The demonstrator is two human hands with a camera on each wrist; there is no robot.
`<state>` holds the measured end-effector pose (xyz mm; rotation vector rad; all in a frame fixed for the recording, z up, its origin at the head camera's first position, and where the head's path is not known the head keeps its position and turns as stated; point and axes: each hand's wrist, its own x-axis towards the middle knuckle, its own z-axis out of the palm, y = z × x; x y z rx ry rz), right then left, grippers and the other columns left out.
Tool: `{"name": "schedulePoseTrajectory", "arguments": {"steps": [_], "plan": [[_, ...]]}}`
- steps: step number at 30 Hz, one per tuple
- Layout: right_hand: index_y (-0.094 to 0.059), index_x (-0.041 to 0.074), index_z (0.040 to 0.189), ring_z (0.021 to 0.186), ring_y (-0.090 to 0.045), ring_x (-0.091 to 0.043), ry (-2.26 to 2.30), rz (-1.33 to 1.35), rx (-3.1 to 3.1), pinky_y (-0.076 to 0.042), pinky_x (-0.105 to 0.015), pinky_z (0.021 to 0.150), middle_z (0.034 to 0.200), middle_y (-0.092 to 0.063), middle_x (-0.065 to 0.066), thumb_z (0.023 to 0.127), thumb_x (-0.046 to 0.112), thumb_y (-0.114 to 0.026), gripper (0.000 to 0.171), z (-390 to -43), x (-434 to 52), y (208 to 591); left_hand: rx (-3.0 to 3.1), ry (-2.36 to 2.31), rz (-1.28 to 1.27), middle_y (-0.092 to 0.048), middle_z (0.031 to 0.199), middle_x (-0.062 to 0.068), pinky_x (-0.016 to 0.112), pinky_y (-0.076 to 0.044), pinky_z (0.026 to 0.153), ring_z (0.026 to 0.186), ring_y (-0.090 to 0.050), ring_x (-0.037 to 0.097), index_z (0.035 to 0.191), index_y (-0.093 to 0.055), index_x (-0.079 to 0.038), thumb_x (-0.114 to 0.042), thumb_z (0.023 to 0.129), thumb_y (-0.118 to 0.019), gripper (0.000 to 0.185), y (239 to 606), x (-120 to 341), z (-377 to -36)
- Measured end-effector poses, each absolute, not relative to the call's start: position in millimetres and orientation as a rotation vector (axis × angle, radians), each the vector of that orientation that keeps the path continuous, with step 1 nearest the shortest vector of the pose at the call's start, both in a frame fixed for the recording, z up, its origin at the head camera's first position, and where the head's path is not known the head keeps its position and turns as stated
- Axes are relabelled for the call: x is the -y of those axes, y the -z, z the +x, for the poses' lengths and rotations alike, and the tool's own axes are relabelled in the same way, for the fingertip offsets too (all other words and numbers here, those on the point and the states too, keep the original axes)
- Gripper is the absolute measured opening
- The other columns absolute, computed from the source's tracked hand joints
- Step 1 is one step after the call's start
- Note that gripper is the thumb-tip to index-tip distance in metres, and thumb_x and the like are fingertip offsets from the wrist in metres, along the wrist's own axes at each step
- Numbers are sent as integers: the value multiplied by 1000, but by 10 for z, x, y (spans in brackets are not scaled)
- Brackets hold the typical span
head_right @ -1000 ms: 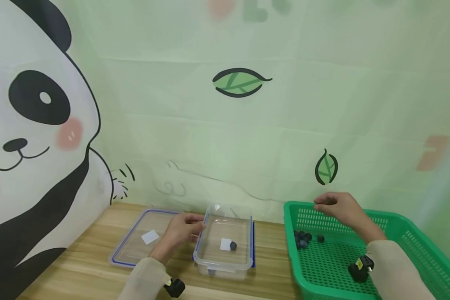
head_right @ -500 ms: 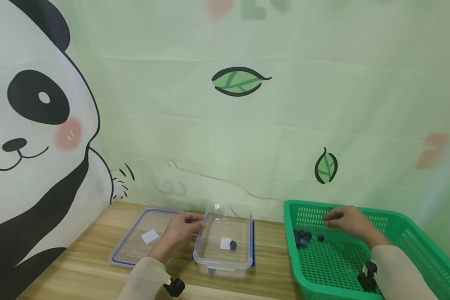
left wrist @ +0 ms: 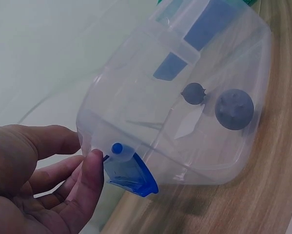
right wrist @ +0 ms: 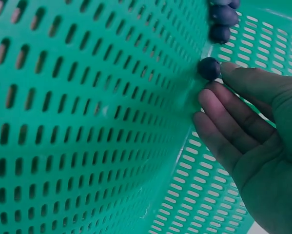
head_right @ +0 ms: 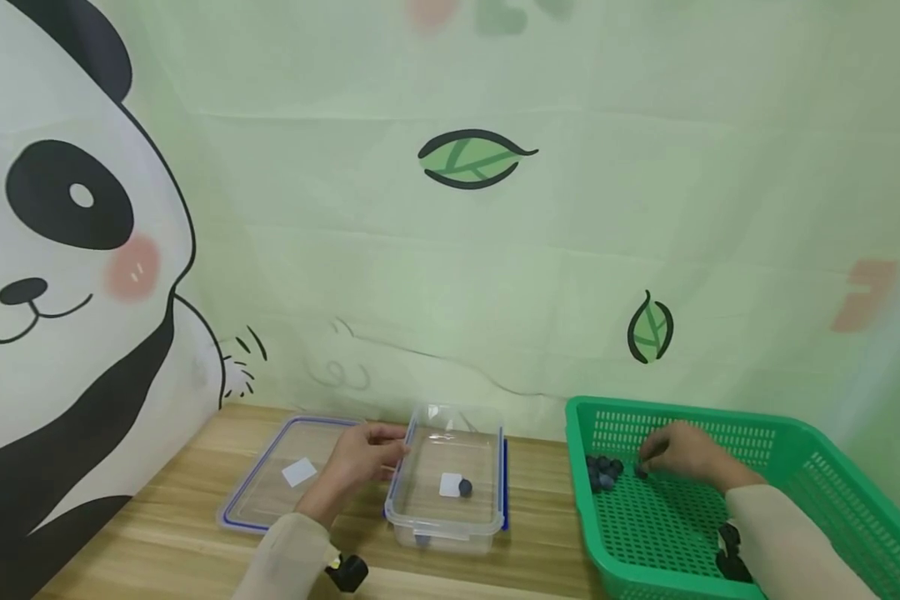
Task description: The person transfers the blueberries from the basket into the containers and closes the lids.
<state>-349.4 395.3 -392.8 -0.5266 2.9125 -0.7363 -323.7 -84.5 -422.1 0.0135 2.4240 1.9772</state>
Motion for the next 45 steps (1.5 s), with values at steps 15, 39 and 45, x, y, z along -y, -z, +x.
{"name": "schedulePoseTrajectory", "arguments": {"steps": [15, 39, 45], "plan": [[-77, 4, 92, 81, -64, -17, 678, -579, -2917, -58, -36, 67, 89, -72, 0, 89, 4, -81, 5, -3494, -3889, 3993, -2396, -2010, 21, -72, 103, 15, 32, -65, 69, 85, -69, 21, 122, -70, 11, 2, 93, -75, 31, 4236, 850, -3246], [-78, 1, 108, 96, -71, -29, 781, -581, -3032, -62, -49, 79, 101, -77, -7, 99, 17, -76, 19, -3400, -3751, 3666, -2373, -2032, 44, -72, 102, 15, 32, -65, 69, 83, -68, 21, 122, -69, 12, 3, 93, -74, 31, 4214, 837, -3220], [-77, 4, 118, 105, -71, -31, 910, -555, -3115, -61, -48, 86, 110, -77, -7, 102, 27, -75, 28, -3261, -3543, 3388, -2384, -2027, 39, -72, 102, 15, 33, -65, 70, 83, -68, 21, 122, -70, 11, 2, 93, -74, 30, 4239, 856, -3241]]}}
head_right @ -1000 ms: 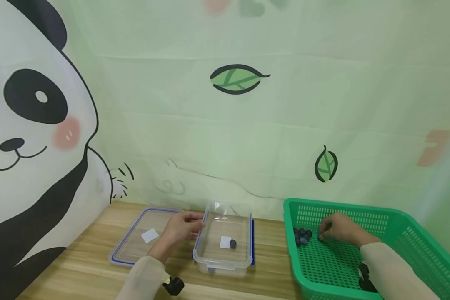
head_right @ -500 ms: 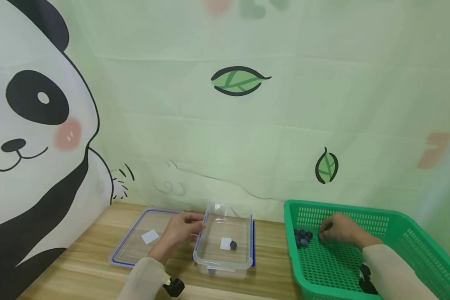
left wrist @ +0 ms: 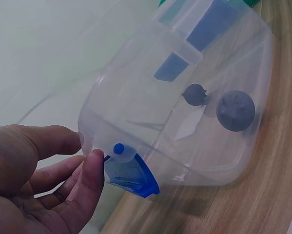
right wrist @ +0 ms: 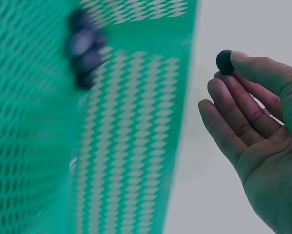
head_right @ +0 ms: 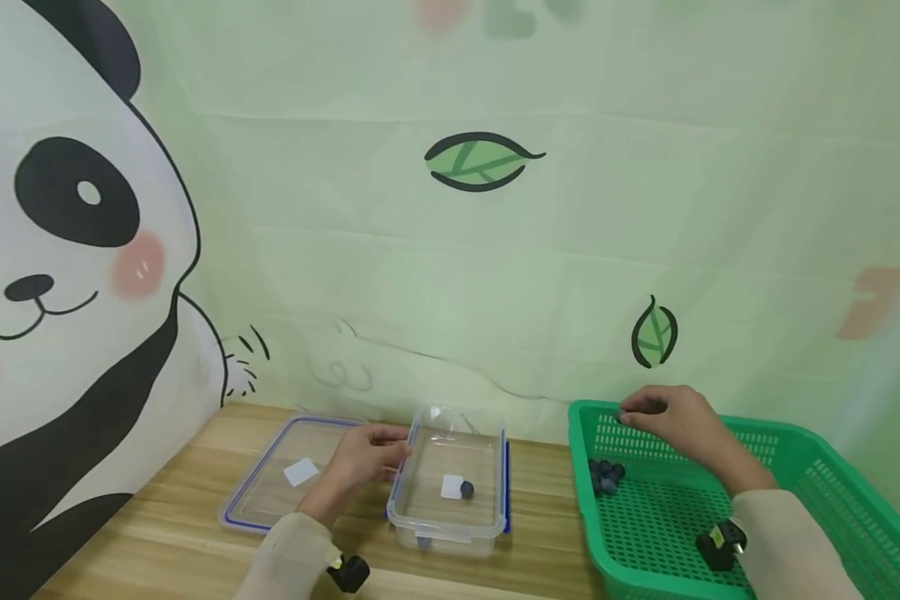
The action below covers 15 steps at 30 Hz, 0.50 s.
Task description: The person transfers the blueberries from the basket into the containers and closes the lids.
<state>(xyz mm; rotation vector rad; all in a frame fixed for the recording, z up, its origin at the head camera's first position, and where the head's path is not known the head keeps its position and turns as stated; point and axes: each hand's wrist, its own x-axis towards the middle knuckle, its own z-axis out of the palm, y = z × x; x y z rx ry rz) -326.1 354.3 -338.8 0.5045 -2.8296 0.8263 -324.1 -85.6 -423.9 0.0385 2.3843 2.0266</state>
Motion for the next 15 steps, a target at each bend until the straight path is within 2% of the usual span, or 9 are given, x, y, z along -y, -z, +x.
{"name": "schedulePoseTrajectory", "arguments": {"steps": [5, 9, 15], "plan": [[-75, 5, 125, 104, -69, -24, -927, 474, 2732, -59, -33, 82, 115, -76, -8, 103, 32, -74, 36, -3146, -3373, 3186, -2391, -2016, 39, -72, 102, 15, 32, -65, 70, 84, -69, 21, 122, -70, 11, 1, 93, -74, 30, 4260, 872, -3258], [-74, 7, 128, 102, -67, -17, -985, 437, 2683, -58, -30, 81, 118, -75, -9, 102, 38, -73, 40, -3030, -3256, 3041, -2390, -2010, 39, -72, 103, 15, 32, -65, 70, 85, -69, 22, 123, -70, 10, 1, 93, -74, 31, 4263, 870, -3256], [-73, 10, 130, 104, -66, -18, -1095, 407, 2623, -56, -31, 83, 119, -75, -9, 102, 43, -73, 43, -2853, -3027, 2883, -2384, -2020, 38, -72, 103, 16, 32, -65, 70, 85, -69, 22, 122, -70, 10, 2, 93, -75, 31, 4250, 856, -3248]]}}
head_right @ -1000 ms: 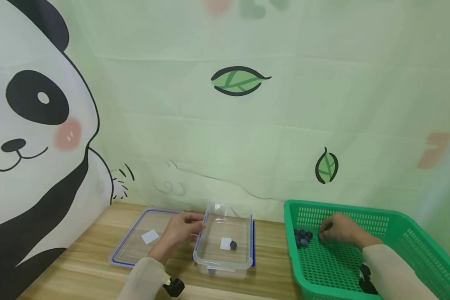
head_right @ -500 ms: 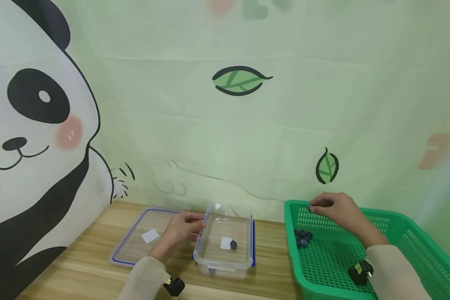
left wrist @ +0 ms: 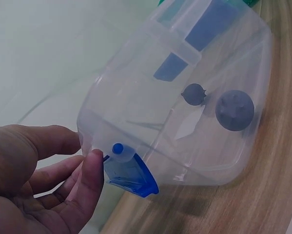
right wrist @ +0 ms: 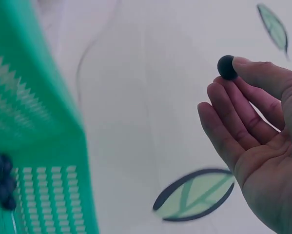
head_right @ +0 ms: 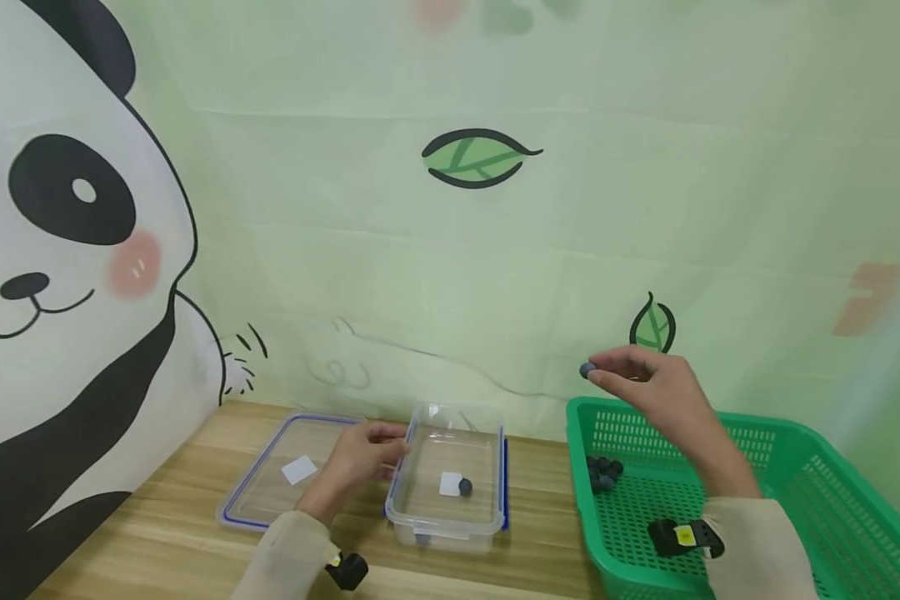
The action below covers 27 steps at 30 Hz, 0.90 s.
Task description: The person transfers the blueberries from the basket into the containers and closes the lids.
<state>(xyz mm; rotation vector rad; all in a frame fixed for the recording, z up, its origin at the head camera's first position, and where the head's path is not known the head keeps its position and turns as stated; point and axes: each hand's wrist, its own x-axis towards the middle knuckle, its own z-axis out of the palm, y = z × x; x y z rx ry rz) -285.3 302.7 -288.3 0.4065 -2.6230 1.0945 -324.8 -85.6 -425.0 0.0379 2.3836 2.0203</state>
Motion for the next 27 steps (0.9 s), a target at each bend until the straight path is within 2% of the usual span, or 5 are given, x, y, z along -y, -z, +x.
{"name": "schedulePoseTrajectory", "arguments": {"steps": [8, 18, 27], "plan": [[-75, 11, 128, 101, -71, -12, -1305, 452, 2503, -56, -26, 85, 117, -77, -5, 101, 37, -76, 37, -2711, -2616, 2942, -2416, -1987, 0, -73, 104, 15, 32, -65, 72, 87, -69, 23, 122, -71, 8, 0, 94, -75, 29, 4236, 868, -3252], [-77, 10, 121, 105, -70, -25, -1494, 475, 2422, -59, -33, 89, 113, -77, -4, 100, 32, -78, 31, -2619, -2182, 3160, -2415, -1994, 29, -73, 102, 14, 35, -66, 72, 84, -69, 21, 121, -71, 9, 2, 93, -75, 29, 4236, 854, -3254], [-79, 11, 118, 103, -71, -23, -1572, 478, 2417, -59, -33, 86, 111, -77, -3, 98, 31, -80, 29, -2636, -2016, 3306, -2406, -2012, 19, -73, 102, 15, 32, -65, 70, 85, -69, 22, 121, -71, 10, 2, 92, -75, 30, 4243, 851, -3247]]}}
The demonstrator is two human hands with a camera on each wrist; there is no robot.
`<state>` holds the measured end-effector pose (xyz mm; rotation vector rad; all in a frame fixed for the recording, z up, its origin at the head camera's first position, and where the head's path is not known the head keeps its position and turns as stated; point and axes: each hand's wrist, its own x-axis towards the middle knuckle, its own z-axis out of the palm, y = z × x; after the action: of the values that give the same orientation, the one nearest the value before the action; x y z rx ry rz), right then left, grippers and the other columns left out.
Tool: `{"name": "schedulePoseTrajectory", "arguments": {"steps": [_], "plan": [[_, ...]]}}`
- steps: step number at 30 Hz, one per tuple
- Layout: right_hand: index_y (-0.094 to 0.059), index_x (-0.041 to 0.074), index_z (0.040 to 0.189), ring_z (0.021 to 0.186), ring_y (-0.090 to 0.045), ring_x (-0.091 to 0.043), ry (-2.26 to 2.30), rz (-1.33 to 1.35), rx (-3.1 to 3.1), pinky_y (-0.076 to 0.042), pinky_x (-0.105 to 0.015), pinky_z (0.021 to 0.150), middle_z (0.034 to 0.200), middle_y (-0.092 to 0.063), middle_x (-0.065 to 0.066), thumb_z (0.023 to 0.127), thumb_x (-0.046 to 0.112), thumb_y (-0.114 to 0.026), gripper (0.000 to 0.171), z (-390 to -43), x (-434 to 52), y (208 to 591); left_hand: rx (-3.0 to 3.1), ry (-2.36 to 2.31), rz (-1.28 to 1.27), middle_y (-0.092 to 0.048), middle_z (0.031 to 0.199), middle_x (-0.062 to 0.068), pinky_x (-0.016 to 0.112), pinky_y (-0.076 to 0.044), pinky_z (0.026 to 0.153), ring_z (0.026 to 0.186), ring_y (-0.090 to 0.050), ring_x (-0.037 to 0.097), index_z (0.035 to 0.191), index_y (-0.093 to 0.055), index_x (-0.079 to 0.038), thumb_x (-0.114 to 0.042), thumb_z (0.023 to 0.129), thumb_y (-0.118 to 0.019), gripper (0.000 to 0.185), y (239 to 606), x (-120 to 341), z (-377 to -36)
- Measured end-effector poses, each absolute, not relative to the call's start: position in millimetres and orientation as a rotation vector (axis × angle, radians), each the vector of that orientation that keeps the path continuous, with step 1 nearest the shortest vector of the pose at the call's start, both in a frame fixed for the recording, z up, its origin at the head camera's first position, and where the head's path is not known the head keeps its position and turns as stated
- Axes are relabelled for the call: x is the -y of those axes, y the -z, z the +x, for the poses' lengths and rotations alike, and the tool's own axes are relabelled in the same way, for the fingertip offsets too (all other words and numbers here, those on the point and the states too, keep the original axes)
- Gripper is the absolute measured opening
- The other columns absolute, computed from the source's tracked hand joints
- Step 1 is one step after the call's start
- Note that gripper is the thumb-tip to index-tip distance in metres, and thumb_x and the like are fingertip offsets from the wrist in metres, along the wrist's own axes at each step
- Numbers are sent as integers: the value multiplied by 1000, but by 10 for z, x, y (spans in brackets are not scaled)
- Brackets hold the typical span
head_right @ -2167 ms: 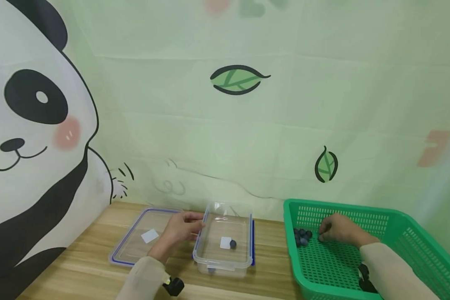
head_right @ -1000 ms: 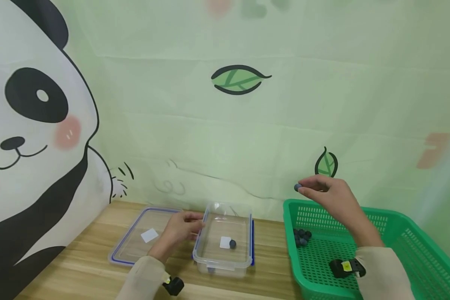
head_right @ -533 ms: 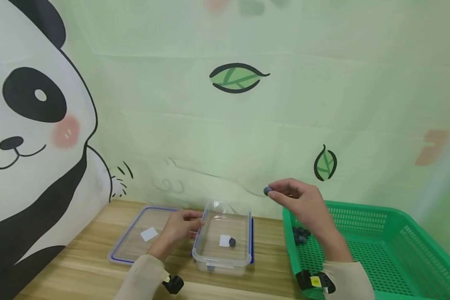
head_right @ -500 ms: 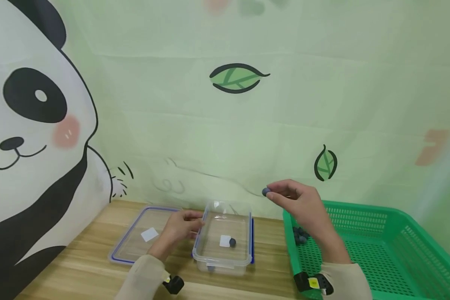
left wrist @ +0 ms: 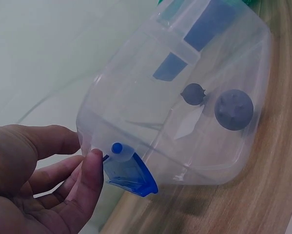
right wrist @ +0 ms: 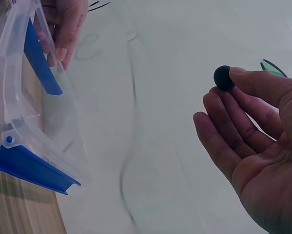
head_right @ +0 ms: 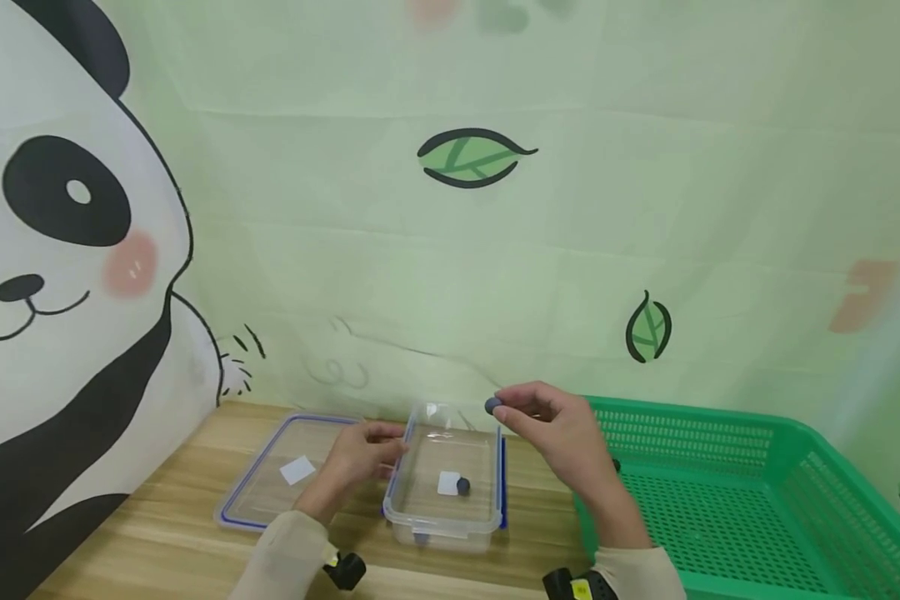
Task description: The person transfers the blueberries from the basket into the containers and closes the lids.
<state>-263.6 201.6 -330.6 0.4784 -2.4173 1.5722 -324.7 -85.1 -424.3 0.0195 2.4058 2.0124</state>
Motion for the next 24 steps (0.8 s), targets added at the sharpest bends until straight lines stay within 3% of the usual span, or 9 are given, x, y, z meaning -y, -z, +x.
{"name": "schedulePoseTrajectory", "arguments": {"steps": [13, 24], "plan": [[-79, 8, 112, 94, -72, -19, -1549, 552, 2461, -61, -30, 83, 104, -78, -3, 96, 19, -81, 19, -2706, -1785, 3540, -2437, -1995, 32, -74, 102, 16, 32, -65, 69, 85, -69, 22, 121, -71, 11, 2, 93, -75, 30, 4239, 821, -3242], [-78, 2, 107, 88, -72, -19, -1555, 722, 2547, -61, -26, 72, 99, -78, -6, 96, 12, -80, 15, -2767, -1490, 3875, -2453, -1993, 41, -74, 103, 15, 33, -66, 70, 85, -70, 22, 121, -72, 10, 0, 92, -76, 30, 4244, 814, -3248]]}}
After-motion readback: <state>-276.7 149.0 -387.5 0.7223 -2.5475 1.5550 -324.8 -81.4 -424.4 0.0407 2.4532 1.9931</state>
